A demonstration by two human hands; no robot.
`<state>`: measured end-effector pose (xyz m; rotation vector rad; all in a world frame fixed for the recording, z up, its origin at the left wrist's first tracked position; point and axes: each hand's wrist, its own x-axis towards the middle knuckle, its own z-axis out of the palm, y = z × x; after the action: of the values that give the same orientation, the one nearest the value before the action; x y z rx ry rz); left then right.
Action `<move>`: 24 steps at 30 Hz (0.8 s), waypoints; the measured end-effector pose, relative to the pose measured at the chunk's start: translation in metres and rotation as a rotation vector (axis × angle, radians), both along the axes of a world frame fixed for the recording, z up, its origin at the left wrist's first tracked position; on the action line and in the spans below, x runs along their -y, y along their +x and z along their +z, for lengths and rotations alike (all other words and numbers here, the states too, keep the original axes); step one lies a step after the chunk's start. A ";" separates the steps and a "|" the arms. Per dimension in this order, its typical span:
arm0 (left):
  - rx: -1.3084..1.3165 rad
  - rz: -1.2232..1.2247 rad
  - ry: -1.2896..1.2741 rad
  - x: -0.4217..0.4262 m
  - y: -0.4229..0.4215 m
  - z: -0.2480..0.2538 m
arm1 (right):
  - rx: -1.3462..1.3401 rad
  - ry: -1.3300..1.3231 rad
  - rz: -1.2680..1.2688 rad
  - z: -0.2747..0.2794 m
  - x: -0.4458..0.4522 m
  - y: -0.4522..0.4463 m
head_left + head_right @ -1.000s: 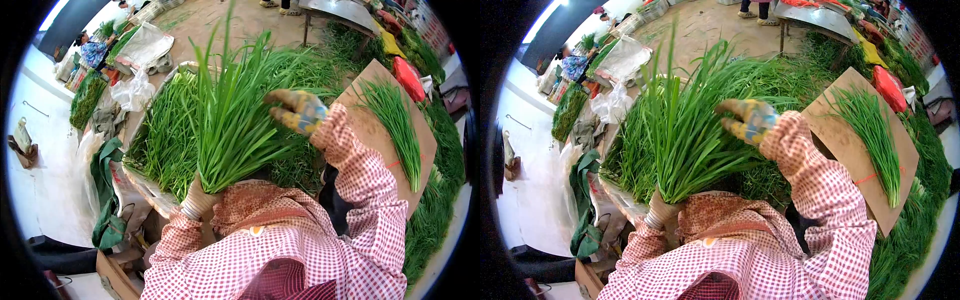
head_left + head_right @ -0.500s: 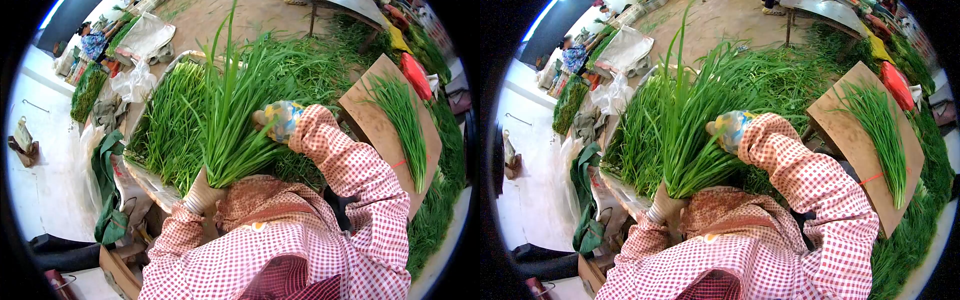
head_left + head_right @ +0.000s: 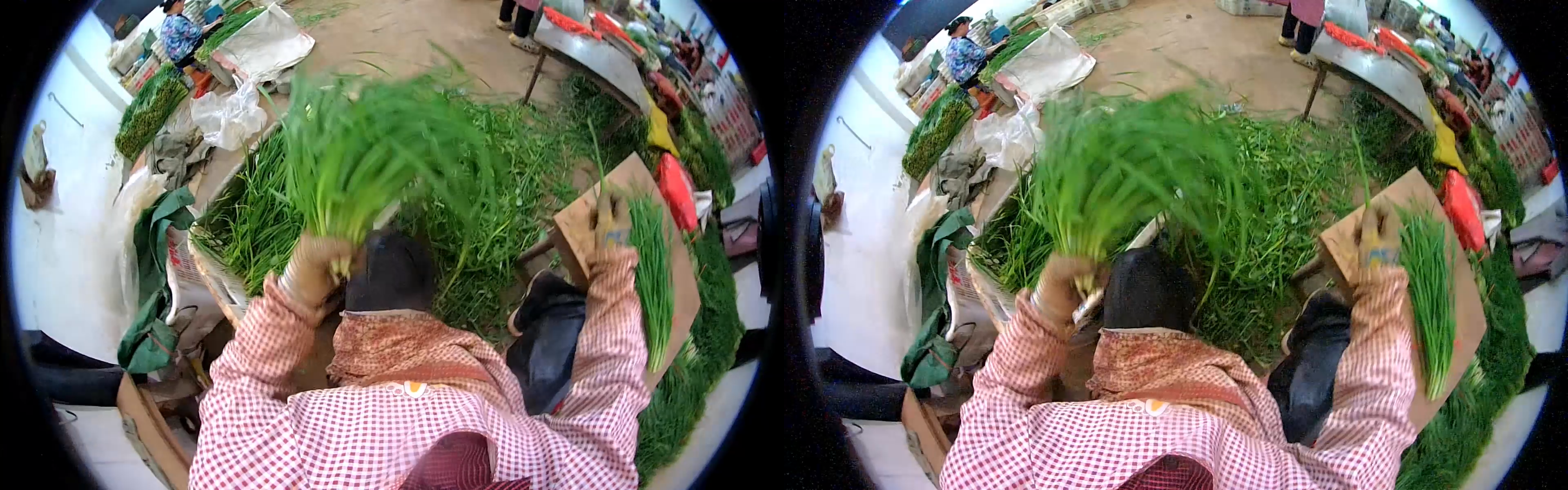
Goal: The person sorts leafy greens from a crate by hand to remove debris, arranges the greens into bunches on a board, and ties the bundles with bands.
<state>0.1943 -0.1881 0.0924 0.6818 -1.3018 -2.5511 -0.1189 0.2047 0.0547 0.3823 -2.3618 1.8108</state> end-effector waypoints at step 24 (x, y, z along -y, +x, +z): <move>-0.101 0.473 0.900 -0.108 -0.134 -0.075 | 0.911 0.572 0.756 0.058 0.179 0.066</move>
<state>0.0607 -0.0799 0.0170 0.8406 0.1241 -2.5971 -0.0531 0.0262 0.1130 0.6977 -3.8112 1.7216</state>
